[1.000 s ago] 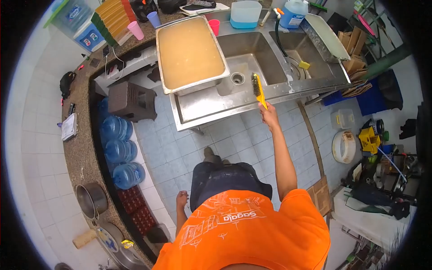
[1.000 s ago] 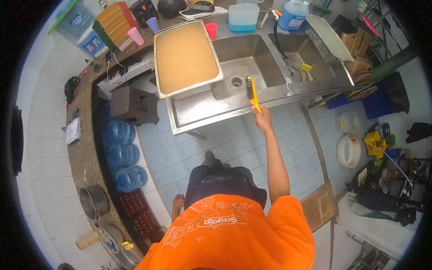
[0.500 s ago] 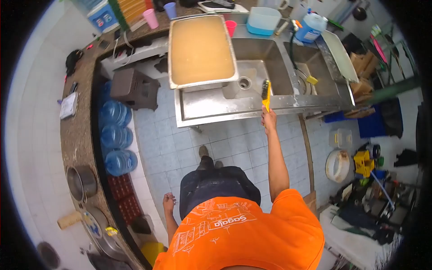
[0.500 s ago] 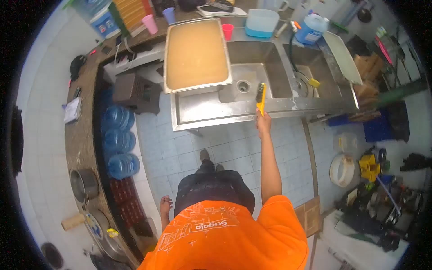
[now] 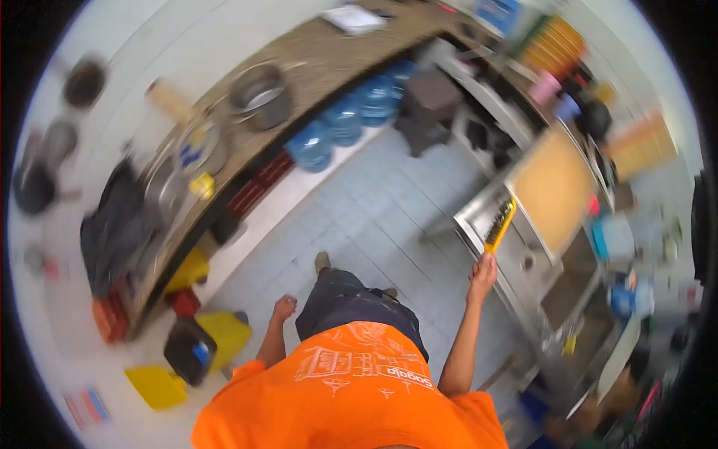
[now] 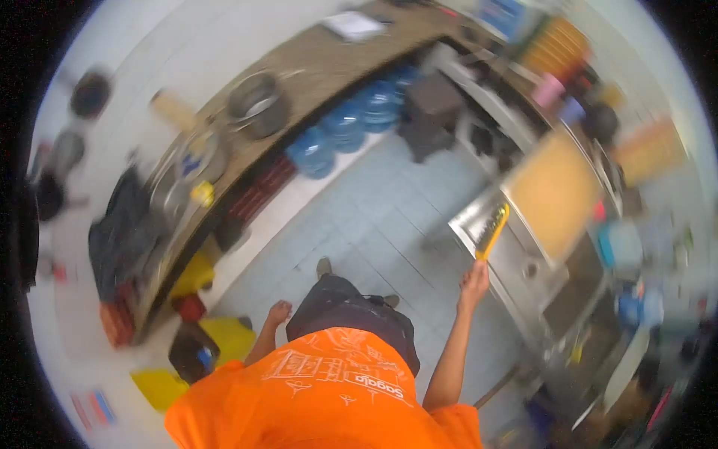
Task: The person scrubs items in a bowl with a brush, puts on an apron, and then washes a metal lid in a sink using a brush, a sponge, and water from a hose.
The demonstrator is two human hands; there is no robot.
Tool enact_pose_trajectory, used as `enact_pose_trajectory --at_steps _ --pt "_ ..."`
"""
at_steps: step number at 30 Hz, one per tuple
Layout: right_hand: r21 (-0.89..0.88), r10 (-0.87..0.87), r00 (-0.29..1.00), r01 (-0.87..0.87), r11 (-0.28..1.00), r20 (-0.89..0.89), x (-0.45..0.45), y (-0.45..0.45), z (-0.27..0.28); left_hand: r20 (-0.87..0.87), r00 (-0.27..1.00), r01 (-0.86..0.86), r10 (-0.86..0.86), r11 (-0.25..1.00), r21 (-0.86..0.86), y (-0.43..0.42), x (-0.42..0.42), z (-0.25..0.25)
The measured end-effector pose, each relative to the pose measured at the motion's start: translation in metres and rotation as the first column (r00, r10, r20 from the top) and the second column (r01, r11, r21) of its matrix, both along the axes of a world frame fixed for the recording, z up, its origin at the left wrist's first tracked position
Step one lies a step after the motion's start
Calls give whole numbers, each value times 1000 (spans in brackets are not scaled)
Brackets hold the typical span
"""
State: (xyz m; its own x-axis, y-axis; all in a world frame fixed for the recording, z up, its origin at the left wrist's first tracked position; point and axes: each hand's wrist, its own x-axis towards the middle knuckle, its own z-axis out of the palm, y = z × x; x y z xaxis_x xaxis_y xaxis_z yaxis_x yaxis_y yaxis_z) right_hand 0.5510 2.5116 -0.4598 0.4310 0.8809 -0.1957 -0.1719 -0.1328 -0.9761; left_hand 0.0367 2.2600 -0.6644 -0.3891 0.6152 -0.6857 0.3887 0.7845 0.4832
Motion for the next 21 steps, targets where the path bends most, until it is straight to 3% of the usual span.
enact_pose_trajectory --at_steps 4,6,8,11,15,17,21 --pt "-49 301 953 -300 953 37 -109 51 16 51 965 -259 256 964 60 1 -16 14" --pt "-56 386 920 -383 922 61 -170 67 20 82 944 -326 319 941 87 0 -31 16" --pt "-52 583 812 -583 811 -4 -236 82 23 111 926 -373 362 921 112 -8 -57 15" --pt "-82 684 727 -686 723 -60 -334 96 21 190 895 -429 402 894 129 -22 -97 12" --pt "-45 745 635 -766 641 -202 -433 108 21 119 762 -644 637 764 28 -39 -150 10" --pt "-5 747 584 -789 615 -317 -464 108 29 146 733 -674 664 738 27 -47 -170 8" --pt "-22 657 635 -726 687 -406 -465 108 23 231 688 -713 688 699 42 -53 -207 -4"
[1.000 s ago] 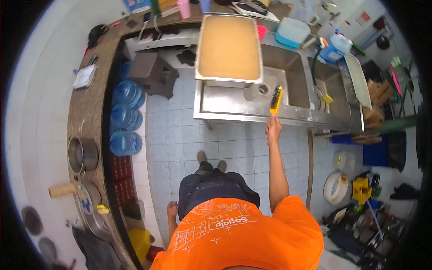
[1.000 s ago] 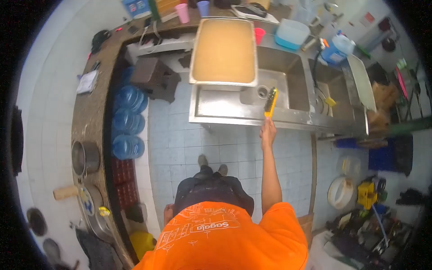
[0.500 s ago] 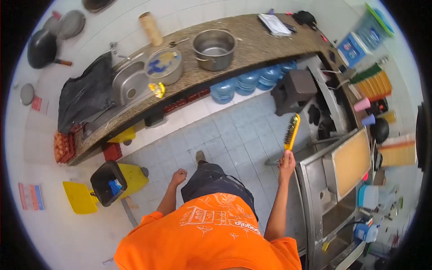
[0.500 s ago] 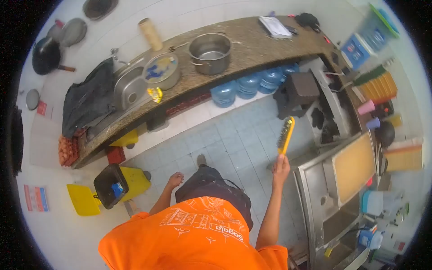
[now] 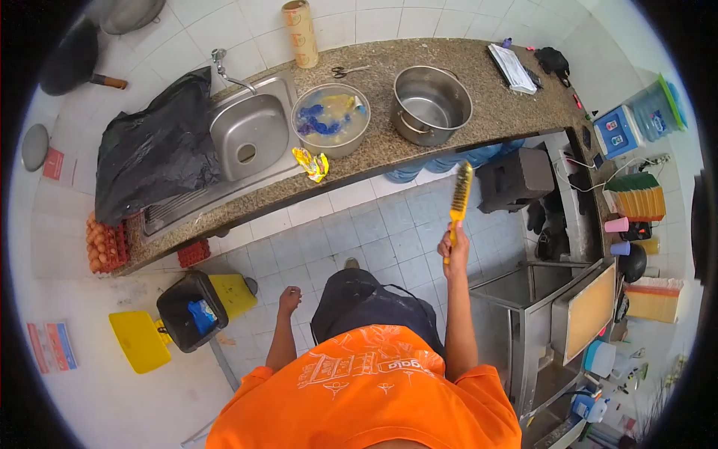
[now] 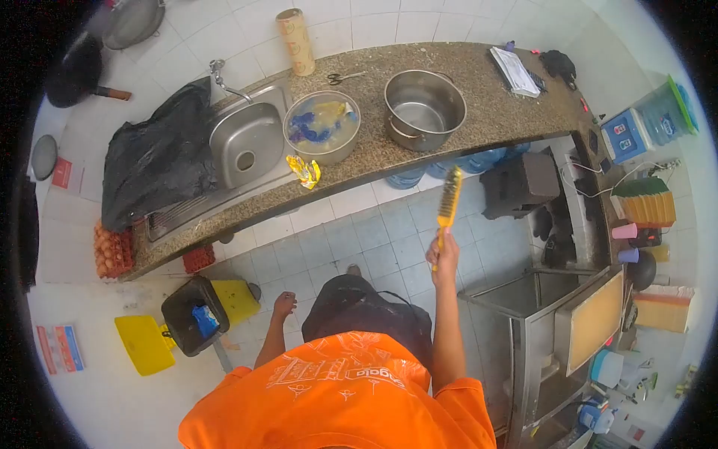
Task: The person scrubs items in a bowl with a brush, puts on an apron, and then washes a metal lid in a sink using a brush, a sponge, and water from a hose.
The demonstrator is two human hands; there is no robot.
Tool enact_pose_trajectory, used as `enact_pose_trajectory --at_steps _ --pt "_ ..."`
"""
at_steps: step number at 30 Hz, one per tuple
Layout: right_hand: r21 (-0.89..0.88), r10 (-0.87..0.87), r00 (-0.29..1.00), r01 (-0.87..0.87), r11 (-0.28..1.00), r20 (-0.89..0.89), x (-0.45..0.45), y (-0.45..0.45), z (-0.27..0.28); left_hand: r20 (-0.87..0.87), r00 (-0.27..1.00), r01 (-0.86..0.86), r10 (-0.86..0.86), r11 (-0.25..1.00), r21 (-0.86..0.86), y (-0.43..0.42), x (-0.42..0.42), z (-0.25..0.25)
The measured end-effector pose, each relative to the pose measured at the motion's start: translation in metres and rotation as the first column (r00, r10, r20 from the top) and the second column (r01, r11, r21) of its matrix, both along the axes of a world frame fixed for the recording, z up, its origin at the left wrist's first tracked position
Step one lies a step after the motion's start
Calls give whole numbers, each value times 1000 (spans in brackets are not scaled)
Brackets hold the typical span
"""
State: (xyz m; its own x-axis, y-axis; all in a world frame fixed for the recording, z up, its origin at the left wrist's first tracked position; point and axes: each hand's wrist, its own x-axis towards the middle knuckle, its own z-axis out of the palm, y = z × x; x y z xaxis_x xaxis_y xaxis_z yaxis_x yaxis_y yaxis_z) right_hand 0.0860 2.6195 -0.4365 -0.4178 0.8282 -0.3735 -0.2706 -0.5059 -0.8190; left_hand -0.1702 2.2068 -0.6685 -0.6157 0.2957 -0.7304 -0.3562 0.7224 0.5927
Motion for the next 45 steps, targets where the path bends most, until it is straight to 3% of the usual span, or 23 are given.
enact_pose_trajectory --at_steps 4,9,12,13,15,16,18,20,24,27,29,31,33,34,36,38,39,40,41,42,43,44,45 --pt "60 -252 953 246 968 167 71 0 -22 7 1000 0 0 1000 -8 9 -10 -12" --pt "120 -475 712 489 864 517 216 -18 -33 37 985 169 -170 985 17 34 2 -12" --pt "290 -488 487 428 856 724 340 -39 -65 103 971 216 -216 976 16 55 8 -24" --pt "311 -466 408 390 867 785 383 -49 -73 124 942 313 -313 950 18 65 11 -26" --pt "411 -465 275 232 882 841 438 -67 -61 117 931 351 -344 936 -40 82 20 -19" --pt "367 -446 246 308 878 860 465 -78 -62 121 911 402 -394 914 -47 89 28 -11" --pt "314 -425 226 401 861 876 515 -92 -69 137 913 395 -385 917 -59 105 44 5" --pt "206 -301 224 366 908 927 561 -102 -78 119 893 442 -433 895 -62 115 59 13" --pt "191 -293 276 342 920 915 612 -105 -103 68 823 568 -564 813 -128 133 88 17" --pt "273 -306 301 149 950 903 620 -88 -109 20 772 633 -635 766 -114 145 106 28" --pt "225 -257 215 165 960 942 598 -70 -83 191 748 662 -636 734 -149 163 123 54" --pt "291 -364 352 245 925 862 595 -60 -94 387 712 668 -586 735 -118 171 137 64" --pt "258 -301 246 193 947 921 615 -51 -122 442 701 665 -560 738 -119 188 164 92" --pt "638 -667 -143 -206 742 731 603 -52 -122 438 719 653 -539 740 -161 193 172 95" --pt "739 -738 -363 -169 652 569 545 -45 -87 426 762 603 -488 774 -194 199 176 93" --pt "781 -781 54 -99 616 622 501 -49 -104 556 772 549 -308 765 -337 199 175 85" --pt "641 -631 142 -37 767 763 480 -56 -143 552 780 529 -295 783 -329 194 172 75" --pt "592 -530 378 -65 803 759 437 -67 -152 538 811 483 -230 782 -394 185 168 56" --pt "341 -256 351 -208 917 901 413 -86 -186 525 835 439 -163 773 -458 175 163 39" --pt "23 134 577 -256 966 806 403 -103 -242 526 837 427 -154 784 -451 166 154 25" --pt "-487 441 554 -74 871 706 362 -113 -236 519 851 287 -78 897 -336 154 140 10" --pt "-656 541 676 -113 747 500 360 -132 -290 523 853 128 2 969 -212 146 130 6" --pt "-794 607 745 -178 581 277 360 -151 -347 520 854 109 15 972 -207 146 120 10"
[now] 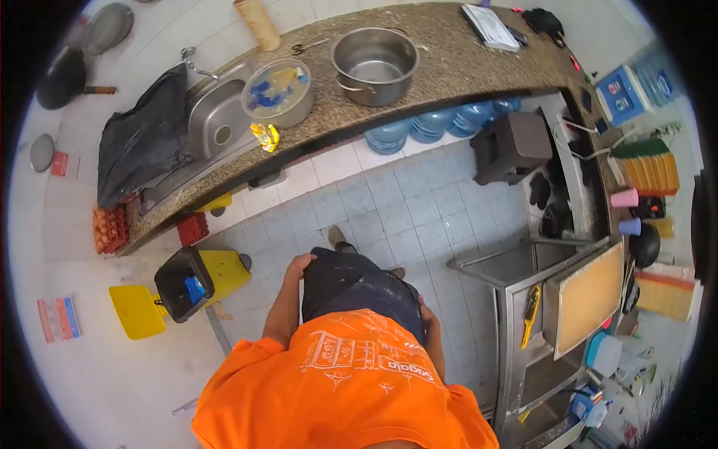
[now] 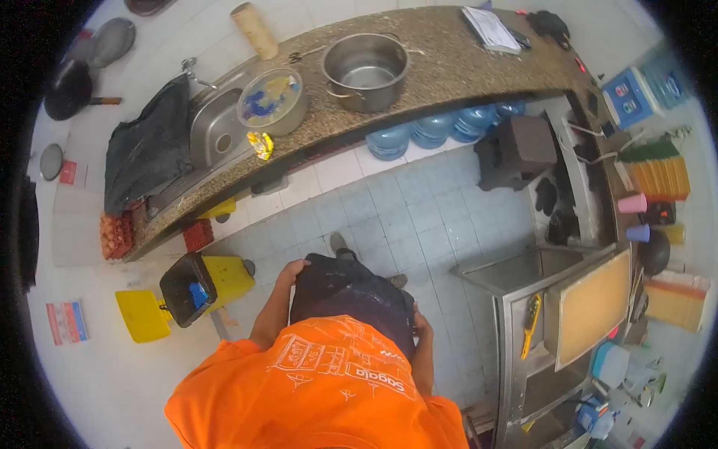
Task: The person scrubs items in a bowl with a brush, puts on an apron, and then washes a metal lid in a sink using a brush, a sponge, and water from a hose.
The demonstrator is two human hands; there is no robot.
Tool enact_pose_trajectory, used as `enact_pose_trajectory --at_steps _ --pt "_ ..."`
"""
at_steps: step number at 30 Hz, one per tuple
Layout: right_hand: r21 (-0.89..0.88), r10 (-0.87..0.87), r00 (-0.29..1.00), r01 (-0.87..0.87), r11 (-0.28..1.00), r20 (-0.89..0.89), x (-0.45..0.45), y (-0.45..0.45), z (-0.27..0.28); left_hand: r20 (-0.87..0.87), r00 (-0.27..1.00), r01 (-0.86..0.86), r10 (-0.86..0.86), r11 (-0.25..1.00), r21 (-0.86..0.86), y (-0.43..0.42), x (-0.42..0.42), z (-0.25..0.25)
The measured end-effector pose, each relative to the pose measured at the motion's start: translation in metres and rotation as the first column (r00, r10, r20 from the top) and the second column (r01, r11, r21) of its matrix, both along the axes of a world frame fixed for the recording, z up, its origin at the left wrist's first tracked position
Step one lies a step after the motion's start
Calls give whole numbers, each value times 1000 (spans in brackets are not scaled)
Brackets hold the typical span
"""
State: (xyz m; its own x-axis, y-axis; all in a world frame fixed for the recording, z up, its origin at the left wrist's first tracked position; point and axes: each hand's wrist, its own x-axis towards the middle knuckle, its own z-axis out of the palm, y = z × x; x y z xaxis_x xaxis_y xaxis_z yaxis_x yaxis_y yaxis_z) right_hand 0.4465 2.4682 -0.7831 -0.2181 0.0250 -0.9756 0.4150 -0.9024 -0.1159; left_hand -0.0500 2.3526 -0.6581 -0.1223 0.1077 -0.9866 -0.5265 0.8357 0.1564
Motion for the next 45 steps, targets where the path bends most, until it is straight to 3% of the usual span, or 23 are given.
enact_pose_trajectory --at_steps 2,3,4,6,7,8,9,12,13,14,16,18,20,21,22,24,27,28,36,38,40,42,45 --pt "265 147 985 -118 957 -91 -45 8 69 -222 922 -229 318 909 348 -1 -26 23" --pt "399 219 970 -161 903 -106 -74 14 117 -331 871 -194 362 874 445 7 -35 58" --pt "405 232 967 -171 898 -105 -88 25 109 -329 867 -205 375 869 451 7 -51 61" --pt "276 -56 995 77 958 -85 -109 57 93 -368 710 -285 600 724 629 7 -81 66" --pt "284 -169 983 184 941 -77 -126 74 98 -338 716 -334 610 725 602 27 -84 133" --pt "272 -275 918 353 895 -285 -146 89 103 -337 714 -340 613 725 599 28 -101 140" --pt "259 -287 895 384 887 -342 -169 107 120 -279 708 -357 649 669 652 28 -119 142" --pt "273 -135 955 208 939 -263 -267 142 193 -155 697 -368 700 535 761 35 -161 166" --pt "259 57 980 -6 966 -190 -300 144 208 -95 699 -354 709 458 815 35 -168 179" --pt "233 251 960 -217 948 -126 -326 145 216 -90 699 -361 710 458 812 38 -173 195" --pt "282 294 944 -244 928 -152 -368 147 204 -44 611 -447 790 391 805 50 -187 222" --pt "322 342 925 -277 905 -166 -396 157 205 -98 617 -428 781 437 791 48 -203 225" --pt "509 140 972 -25 860 -190 -424 174 250 -150 624 -411 767 485 772 48 -217 223" --pt "565 0 971 141 813 -241 -443 178 278 -110 581 -439 806 425 791 49 -223 221" --pt "537 2 935 201 819 -354 -448 192 275 -73 537 -466 841 367 805 50 -227 220" --pt "516 -78 895 323 794 -440 -464 214 278 -101 491 -475 865 364 801 60 -235 222" --pt "628 -138 924 346 698 -356 -519 243 314 -225 374 -458 900 390 799 81 -256 204" --pt "626 -132 926 340 702 -354 -536 252 318 -316 301 -437 899 425 793 91 -265 200" --pt "532 -211 887 422 734 -411 -639 329 301 -388 190 -457 902 431 778 192 -321 207" --pt "388 -294 857 465 796 -423 -654 329 305 -370 240 -514 897 441 736 209 -323 207" --pt "354 -265 856 439 826 -444 -666 326 318 -409 234 -534 882 468 704 226 -324 213" --pt "157 -384 718 562 812 -581 -670 321 321 -390 244 -537 888 459 708 231 -325 212" --pt "206 -355 727 559 803 -587 -666 306 328 -332 273 -564 903 430 705 231 -331 208"
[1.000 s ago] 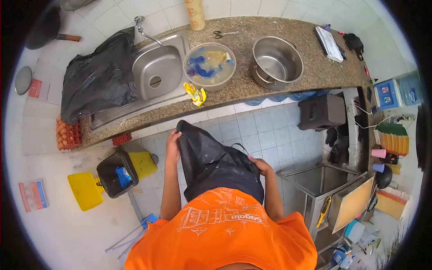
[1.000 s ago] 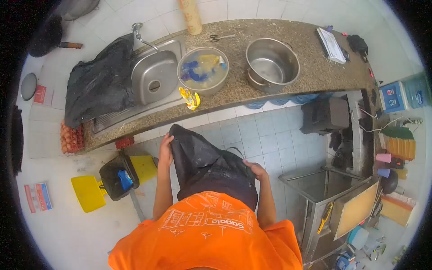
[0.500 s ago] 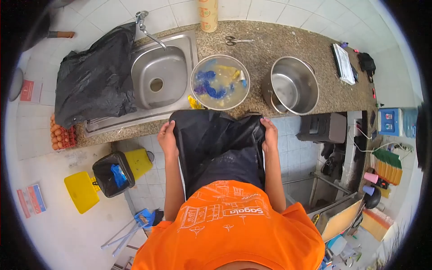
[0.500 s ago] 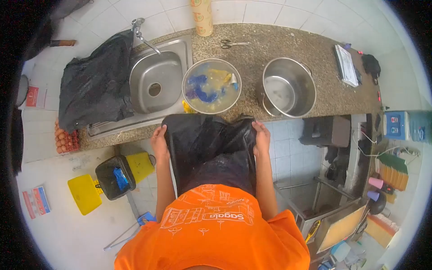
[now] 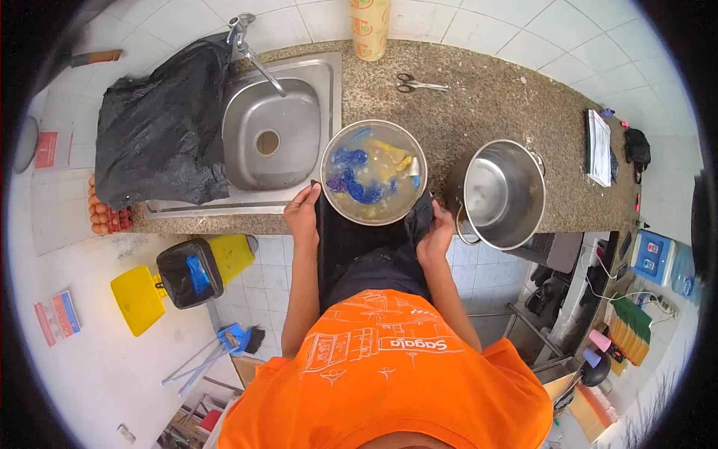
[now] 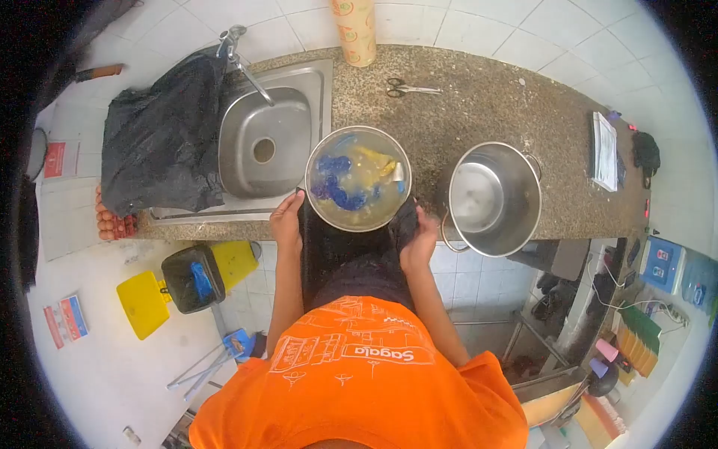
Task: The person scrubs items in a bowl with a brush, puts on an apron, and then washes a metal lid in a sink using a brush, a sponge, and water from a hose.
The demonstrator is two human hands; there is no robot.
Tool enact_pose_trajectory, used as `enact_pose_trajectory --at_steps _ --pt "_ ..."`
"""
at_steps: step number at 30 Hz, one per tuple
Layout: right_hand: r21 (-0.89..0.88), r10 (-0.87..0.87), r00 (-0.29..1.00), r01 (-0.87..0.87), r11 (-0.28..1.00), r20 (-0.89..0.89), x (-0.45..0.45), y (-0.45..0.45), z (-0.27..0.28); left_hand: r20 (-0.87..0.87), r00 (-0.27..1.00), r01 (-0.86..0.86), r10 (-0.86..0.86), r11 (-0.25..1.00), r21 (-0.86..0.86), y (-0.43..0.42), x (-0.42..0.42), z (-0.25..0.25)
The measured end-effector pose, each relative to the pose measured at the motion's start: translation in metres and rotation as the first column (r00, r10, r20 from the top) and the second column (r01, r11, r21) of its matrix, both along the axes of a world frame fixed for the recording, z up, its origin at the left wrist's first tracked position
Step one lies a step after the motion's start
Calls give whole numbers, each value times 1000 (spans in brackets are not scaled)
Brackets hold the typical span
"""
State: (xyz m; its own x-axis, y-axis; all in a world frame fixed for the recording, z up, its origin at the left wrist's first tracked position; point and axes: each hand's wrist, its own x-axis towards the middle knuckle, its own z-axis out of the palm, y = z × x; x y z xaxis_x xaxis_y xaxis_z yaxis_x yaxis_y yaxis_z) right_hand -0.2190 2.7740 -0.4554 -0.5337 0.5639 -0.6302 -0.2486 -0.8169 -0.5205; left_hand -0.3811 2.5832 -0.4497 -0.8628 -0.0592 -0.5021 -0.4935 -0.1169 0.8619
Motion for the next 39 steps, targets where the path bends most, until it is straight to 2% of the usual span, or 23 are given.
enact_pose_trajectory --at_steps 1,2,4,6,8,10,14,18,20,26,28,39 --pt "20 -31 998 30 999 48 -1 -11 12 21 1000 20 -21 1000 17 -1 -2 3" --pt "33 28 999 -27 999 -30 -2 -17 21 20 1000 24 -24 1000 15 -2 -7 3" --pt "86 50 999 -51 995 9 -2 -20 19 66 996 42 -53 987 156 -10 -10 4" --pt "147 63 997 -68 987 36 -7 -20 15 91 992 68 -89 974 217 -11 -18 7" --pt "289 -24 971 -48 956 238 -9 -24 2 118 985 90 -126 958 274 -13 -25 5" --pt "291 -65 957 -21 956 282 -7 -23 -15 95 973 183 -211 954 238 -16 -30 0" --pt "377 -144 943 22 926 299 -11 -24 -19 114 964 212 -240 953 216 -11 -36 2" --pt "456 -190 921 14 890 341 -19 -22 -15 117 956 250 -269 956 154 -11 -47 -14" --pt "525 -193 901 -44 850 389 -20 -19 -16 120 950 273 -288 953 130 -11 -50 -15" --pt "541 -201 909 -32 840 366 -20 -16 -24 98 932 348 -350 937 30 -7 -60 -7" --pt "541 -199 908 -35 840 368 -20 -15 -23 74 901 431 -427 900 -60 -8 -62 -6" --pt "549 -216 907 -20 835 361 -20 -15 -22 50 882 471 -468 880 -62 -10 -67 -11"
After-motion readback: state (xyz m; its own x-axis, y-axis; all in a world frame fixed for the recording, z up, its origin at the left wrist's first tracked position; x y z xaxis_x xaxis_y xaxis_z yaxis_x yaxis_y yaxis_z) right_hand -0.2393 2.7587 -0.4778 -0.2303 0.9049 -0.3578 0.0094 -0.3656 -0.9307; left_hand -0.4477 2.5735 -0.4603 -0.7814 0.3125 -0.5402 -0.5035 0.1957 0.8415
